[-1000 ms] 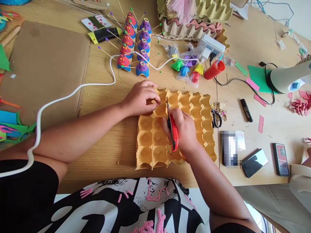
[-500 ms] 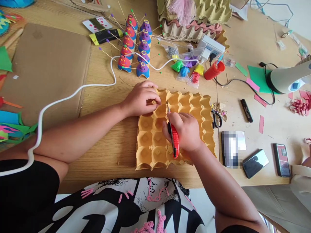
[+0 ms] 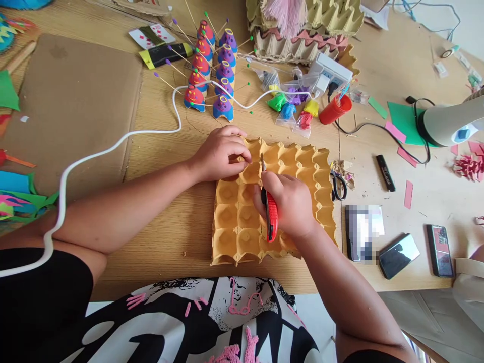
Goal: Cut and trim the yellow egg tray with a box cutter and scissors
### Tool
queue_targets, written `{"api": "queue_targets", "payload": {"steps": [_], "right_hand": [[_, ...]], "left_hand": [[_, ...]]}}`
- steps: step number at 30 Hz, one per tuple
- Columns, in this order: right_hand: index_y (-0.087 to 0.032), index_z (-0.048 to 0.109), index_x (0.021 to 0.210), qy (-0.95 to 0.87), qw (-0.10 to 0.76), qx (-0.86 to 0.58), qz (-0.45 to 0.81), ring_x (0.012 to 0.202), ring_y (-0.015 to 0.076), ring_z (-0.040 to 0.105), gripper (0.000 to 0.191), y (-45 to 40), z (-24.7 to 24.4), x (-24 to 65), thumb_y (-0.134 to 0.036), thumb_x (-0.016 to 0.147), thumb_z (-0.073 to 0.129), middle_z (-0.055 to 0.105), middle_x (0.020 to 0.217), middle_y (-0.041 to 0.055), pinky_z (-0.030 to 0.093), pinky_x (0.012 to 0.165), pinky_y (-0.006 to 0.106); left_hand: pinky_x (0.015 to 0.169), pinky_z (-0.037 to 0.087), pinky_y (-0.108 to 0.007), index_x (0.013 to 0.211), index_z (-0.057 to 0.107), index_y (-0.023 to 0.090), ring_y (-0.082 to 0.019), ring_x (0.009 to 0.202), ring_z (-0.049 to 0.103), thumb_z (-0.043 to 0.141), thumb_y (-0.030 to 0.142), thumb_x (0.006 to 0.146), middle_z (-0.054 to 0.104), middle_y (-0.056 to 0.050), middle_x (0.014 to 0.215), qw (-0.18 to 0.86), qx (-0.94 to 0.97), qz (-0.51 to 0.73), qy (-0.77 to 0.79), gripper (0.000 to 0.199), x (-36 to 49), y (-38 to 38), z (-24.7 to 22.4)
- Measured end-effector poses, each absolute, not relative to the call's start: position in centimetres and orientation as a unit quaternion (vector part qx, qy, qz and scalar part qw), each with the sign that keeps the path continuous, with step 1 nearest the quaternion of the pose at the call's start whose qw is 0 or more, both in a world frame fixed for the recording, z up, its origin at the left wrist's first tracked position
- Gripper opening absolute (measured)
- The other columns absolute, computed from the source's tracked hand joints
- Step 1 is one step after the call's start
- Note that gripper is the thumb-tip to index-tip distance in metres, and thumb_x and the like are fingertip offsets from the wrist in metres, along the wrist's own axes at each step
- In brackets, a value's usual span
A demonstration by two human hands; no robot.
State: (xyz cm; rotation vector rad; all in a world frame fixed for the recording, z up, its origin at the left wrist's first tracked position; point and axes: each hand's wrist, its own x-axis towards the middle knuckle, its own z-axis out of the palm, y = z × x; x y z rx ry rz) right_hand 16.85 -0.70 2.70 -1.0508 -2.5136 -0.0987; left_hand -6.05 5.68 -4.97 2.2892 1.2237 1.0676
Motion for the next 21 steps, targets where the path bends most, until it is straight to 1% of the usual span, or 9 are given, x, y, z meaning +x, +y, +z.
{"api": "queue_targets", "payload": {"steps": [2, 6, 9, 12, 14, 18, 21], "right_hand": [[-0.025, 0.053, 0.085, -0.902, 0.214, -0.373, -0.033, 0.051, 0.0119, 0.041, 0.012, -0.8, 2.8, 16.8, -0.026, 0.095, 0.059, 0.047, 0.058, -0.0057, 0.032, 0.052, 0.028], [-0.025, 0.051, 0.083, -0.890, 0.254, -0.378, 0.011, 0.050, 0.0113, 0.038, 0.013, -0.5, 2.3, 16.8, -0.022, 0.093, 0.059, 0.044, 0.058, -0.0065, 0.032, 0.052, 0.027], [-0.026, 0.054, 0.086, -0.878, 0.257, -0.402, 0.038, 0.051, 0.0119, 0.040, 0.010, -0.1, 2.0, 16.7, -0.025, 0.094, 0.060, 0.049, 0.061, -0.0055, 0.032, 0.052, 0.028], [-0.025, 0.058, 0.092, -0.881, 0.240, -0.404, 0.060, 0.057, 0.0132, 0.048, 0.005, -0.1, 2.0, 16.7, -0.025, 0.097, 0.059, 0.057, 0.067, -0.0028, 0.039, 0.057, 0.029], [-0.024, 0.059, 0.091, -0.883, 0.234, -0.399, 0.075, 0.061, 0.0135, 0.051, 0.007, -0.3, 2.1, 16.7, -0.023, 0.098, 0.058, 0.060, 0.071, -0.0012, 0.042, 0.061, 0.029], [-0.024, 0.059, 0.087, -0.883, 0.243, -0.391, 0.091, 0.061, 0.0131, 0.049, 0.011, -0.9, 2.6, 16.8, -0.023, 0.098, 0.060, 0.057, 0.069, -0.0021, 0.041, 0.060, 0.029], [-0.023, 0.061, 0.088, -0.882, 0.242, -0.389, 0.110, 0.062, 0.0136, 0.052, 0.009, -1.3, 3.0, 16.9, -0.023, 0.097, 0.061, 0.060, 0.071, -0.0013, 0.043, 0.061, 0.030]], "left_hand": [[0.103, 0.048, -0.049, 0.084, 0.083, 0.026, -0.032, 0.122, 0.064, 0.067, 0.029, 0.081, 0.079, -0.004, 0.088, 0.166, 0.807, 0.373, 0.428, 0.017, -6.0, 5.6, -4.9], [0.104, 0.048, -0.050, 0.084, 0.083, 0.027, -0.032, 0.123, 0.063, 0.066, 0.029, 0.080, 0.078, -0.004, 0.088, 0.168, 0.807, 0.366, 0.431, 0.017, -6.1, 5.6, -4.8], [0.104, 0.048, -0.051, 0.085, 0.083, 0.027, -0.032, 0.124, 0.063, 0.066, 0.029, 0.079, 0.079, -0.004, 0.090, 0.171, 0.804, 0.369, 0.434, 0.018, -6.1, 5.6, -4.8], [0.104, 0.048, -0.051, 0.085, 0.083, 0.027, -0.032, 0.124, 0.063, 0.066, 0.029, 0.079, 0.079, -0.004, 0.090, 0.171, 0.803, 0.371, 0.433, 0.018, -6.1, 5.6, -4.8], [0.104, 0.048, -0.050, 0.084, 0.083, 0.027, -0.032, 0.123, 0.064, 0.066, 0.028, 0.079, 0.078, -0.004, 0.089, 0.168, 0.804, 0.371, 0.432, 0.018, -6.0, 5.6, -4.9], [0.104, 0.048, -0.051, 0.084, 0.083, 0.027, -0.032, 0.124, 0.063, 0.066, 0.029, 0.081, 0.078, -0.005, 0.088, 0.166, 0.806, 0.368, 0.433, 0.017, -6.0, 5.6, -4.9], [0.104, 0.048, -0.050, 0.084, 0.082, 0.026, -0.032, 0.124, 0.064, 0.066, 0.029, 0.082, 0.078, -0.005, 0.088, 0.166, 0.806, 0.369, 0.433, 0.017, -6.0, 5.5, -4.8]]}}
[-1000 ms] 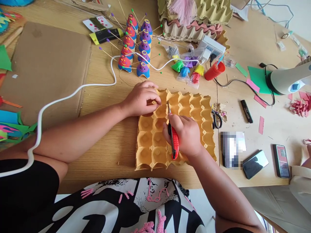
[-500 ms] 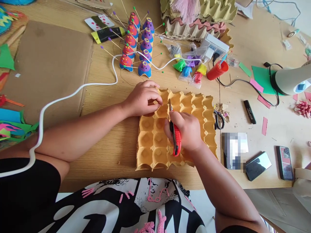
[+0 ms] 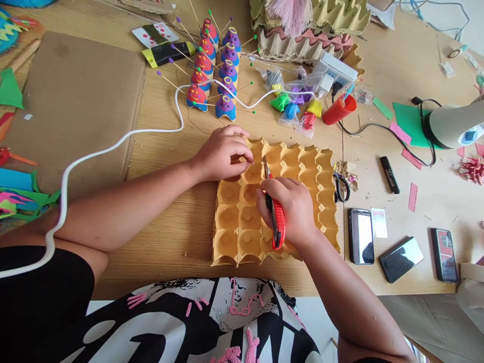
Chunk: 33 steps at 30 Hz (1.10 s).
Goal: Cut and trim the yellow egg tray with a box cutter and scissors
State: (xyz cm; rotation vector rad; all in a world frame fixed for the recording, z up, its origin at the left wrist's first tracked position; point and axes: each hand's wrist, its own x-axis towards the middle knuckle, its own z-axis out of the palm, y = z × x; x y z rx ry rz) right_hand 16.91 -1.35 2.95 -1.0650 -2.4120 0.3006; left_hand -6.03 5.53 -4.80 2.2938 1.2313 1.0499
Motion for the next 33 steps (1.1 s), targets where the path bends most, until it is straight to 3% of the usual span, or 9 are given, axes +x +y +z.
{"api": "queue_targets", "payload": {"steps": [6, 12, 15, 33], "right_hand": [[-0.023, 0.066, 0.092, -0.864, 0.235, -0.419, 0.150, 0.064, 0.0144, 0.058, 0.011, -1.5, 3.2, 17.0, -0.026, 0.100, 0.059, 0.068, 0.076, 0.0018, 0.046, 0.064, 0.030], [-0.023, 0.063, 0.079, -0.890, 0.200, -0.404, 0.071, 0.057, 0.0117, 0.042, 0.020, -1.1, 2.6, 16.8, -0.030, 0.097, 0.063, 0.055, 0.064, -0.0022, 0.034, 0.057, 0.028], [-0.023, 0.060, 0.075, -0.888, 0.199, -0.408, 0.071, 0.058, 0.0123, 0.042, 0.025, -0.8, 2.1, 16.5, -0.030, 0.098, 0.060, 0.054, 0.063, -0.0018, 0.033, 0.058, 0.029], [-0.023, 0.057, 0.079, -0.895, 0.195, -0.387, 0.103, 0.058, 0.0114, 0.040, 0.019, -1.0, 2.2, 16.8, -0.022, 0.098, 0.057, 0.052, 0.066, -0.0033, 0.033, 0.058, 0.027]], "left_hand": [[0.105, 0.048, -0.051, 0.084, 0.082, 0.027, -0.033, 0.125, 0.063, 0.067, 0.028, 0.081, 0.078, -0.005, 0.088, 0.171, 0.805, 0.364, 0.435, 0.016, -6.0, 5.5, -4.7], [0.106, 0.047, -0.051, 0.084, 0.083, 0.027, -0.033, 0.125, 0.062, 0.066, 0.026, 0.080, 0.078, -0.005, 0.088, 0.176, 0.805, 0.359, 0.438, 0.017, -6.0, 5.5, -4.7], [0.107, 0.047, -0.052, 0.086, 0.083, 0.027, -0.033, 0.126, 0.062, 0.066, 0.026, 0.080, 0.078, -0.005, 0.089, 0.177, 0.805, 0.359, 0.438, 0.018, -6.1, 5.6, -4.7], [0.107, 0.047, -0.053, 0.086, 0.083, 0.027, -0.033, 0.125, 0.062, 0.066, 0.026, 0.080, 0.078, -0.005, 0.092, 0.177, 0.805, 0.361, 0.437, 0.017, -6.0, 5.5, -4.8]]}}
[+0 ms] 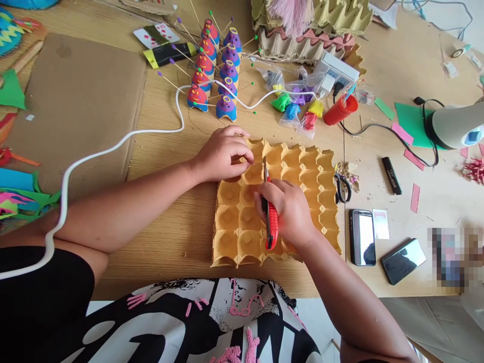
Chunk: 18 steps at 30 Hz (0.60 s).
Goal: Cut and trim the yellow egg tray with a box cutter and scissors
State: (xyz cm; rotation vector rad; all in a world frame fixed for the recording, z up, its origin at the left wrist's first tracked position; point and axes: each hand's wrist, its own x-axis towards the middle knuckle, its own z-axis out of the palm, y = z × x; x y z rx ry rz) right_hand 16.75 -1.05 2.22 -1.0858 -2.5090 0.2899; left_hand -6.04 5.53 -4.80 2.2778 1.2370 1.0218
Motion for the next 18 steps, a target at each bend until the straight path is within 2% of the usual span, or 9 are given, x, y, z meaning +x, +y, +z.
{"api": "queue_targets", "payload": {"steps": [3, 7, 13, 18], "right_hand": [[-0.024, 0.055, 0.079, -0.887, 0.203, -0.394, 0.128, 0.058, 0.0114, 0.043, 0.017, -0.5, 2.0, 16.8, -0.020, 0.095, 0.057, 0.054, 0.067, -0.0034, 0.035, 0.059, 0.027], [-0.024, 0.054, 0.082, -0.876, 0.203, -0.406, 0.165, 0.060, 0.0110, 0.049, 0.013, 0.1, 2.5, 16.7, -0.020, 0.092, 0.059, 0.057, 0.070, -0.0039, 0.038, 0.060, 0.026], [-0.023, 0.054, 0.078, -0.887, 0.156, -0.404, 0.159, 0.057, 0.0104, 0.044, 0.019, -0.9, 4.6, 16.5, -0.023, 0.096, 0.058, 0.055, 0.066, -0.0039, 0.035, 0.058, 0.027], [-0.023, 0.052, 0.074, -0.881, 0.193, -0.399, 0.166, 0.054, 0.0104, 0.042, 0.020, -0.7, 4.5, 16.4, -0.022, 0.093, 0.060, 0.051, 0.063, -0.0042, 0.034, 0.057, 0.027]], "left_hand": [[0.107, 0.047, -0.052, 0.087, 0.083, 0.027, -0.032, 0.125, 0.062, 0.067, 0.027, 0.079, 0.079, -0.005, 0.096, 0.175, 0.805, 0.363, 0.435, 0.018, -6.1, 5.6, -4.9], [0.105, 0.048, -0.051, 0.085, 0.083, 0.027, -0.032, 0.125, 0.062, 0.066, 0.028, 0.080, 0.078, -0.005, 0.092, 0.169, 0.807, 0.366, 0.431, 0.017, -6.1, 5.6, -4.9], [0.105, 0.048, -0.050, 0.086, 0.082, 0.027, -0.032, 0.125, 0.063, 0.067, 0.029, 0.082, 0.079, -0.005, 0.091, 0.170, 0.809, 0.362, 0.431, 0.016, -6.1, 5.6, -4.7], [0.105, 0.048, -0.051, 0.086, 0.082, 0.027, -0.032, 0.124, 0.063, 0.067, 0.029, 0.081, 0.078, -0.005, 0.091, 0.170, 0.808, 0.364, 0.431, 0.016, -6.2, 5.6, -4.7]]}}
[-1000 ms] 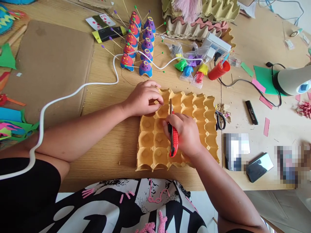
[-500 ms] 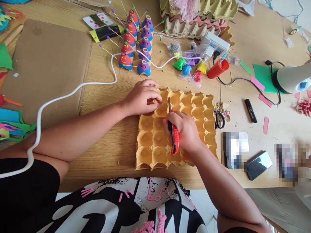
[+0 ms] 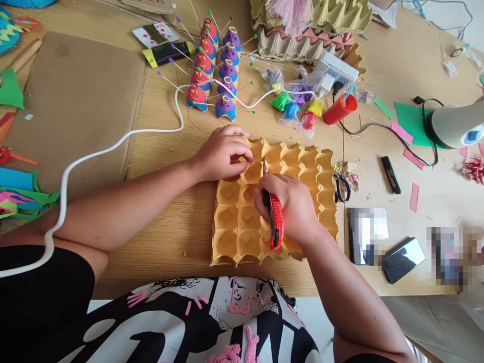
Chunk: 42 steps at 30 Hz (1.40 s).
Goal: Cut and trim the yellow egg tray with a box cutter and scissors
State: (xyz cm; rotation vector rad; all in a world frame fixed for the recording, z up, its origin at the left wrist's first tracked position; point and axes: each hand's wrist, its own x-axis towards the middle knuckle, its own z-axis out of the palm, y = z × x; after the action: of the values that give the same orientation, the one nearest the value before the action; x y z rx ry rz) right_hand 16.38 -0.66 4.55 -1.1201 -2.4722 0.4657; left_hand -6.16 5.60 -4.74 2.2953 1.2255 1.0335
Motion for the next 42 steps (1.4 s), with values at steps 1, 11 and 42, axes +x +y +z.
{"api": "queue_targets", "payload": {"steps": [1, 11, 42], "right_hand": [[-0.023, 0.052, 0.075, -0.877, 0.200, -0.401, 0.172, 0.054, 0.0102, 0.042, 0.020, -0.6, 4.4, 16.4, -0.022, 0.093, 0.060, 0.052, 0.063, -0.0044, 0.035, 0.057, 0.027], [-0.023, 0.059, 0.078, -0.936, 0.105, -0.335, 0.027, 0.063, 0.0142, 0.034, 0.018, -1.6, 1.8, 17.9, -0.014, 0.093, 0.060, 0.050, 0.070, -0.0016, 0.029, 0.064, 0.031], [-0.024, 0.052, 0.078, -0.879, 0.174, -0.418, 0.149, 0.056, 0.0095, 0.040, 0.014, 0.1, 4.2, 16.4, -0.021, 0.087, 0.062, 0.051, 0.064, -0.0062, 0.032, 0.056, 0.026]], "left_hand": [[0.105, 0.048, -0.051, 0.086, 0.082, 0.027, -0.032, 0.124, 0.062, 0.067, 0.029, 0.081, 0.078, -0.004, 0.090, 0.171, 0.808, 0.364, 0.431, 0.016, -6.2, 5.6, -4.8], [0.105, 0.048, -0.050, 0.088, 0.083, 0.027, -0.032, 0.124, 0.063, 0.067, 0.026, 0.079, 0.078, -0.004, 0.088, 0.168, 0.809, 0.367, 0.427, 0.017, -6.2, 5.6, -4.9], [0.103, 0.047, -0.050, 0.085, 0.083, 0.027, -0.032, 0.124, 0.063, 0.067, 0.029, 0.081, 0.079, -0.005, 0.091, 0.167, 0.807, 0.370, 0.429, 0.017, -6.1, 5.5, -4.7]]}}
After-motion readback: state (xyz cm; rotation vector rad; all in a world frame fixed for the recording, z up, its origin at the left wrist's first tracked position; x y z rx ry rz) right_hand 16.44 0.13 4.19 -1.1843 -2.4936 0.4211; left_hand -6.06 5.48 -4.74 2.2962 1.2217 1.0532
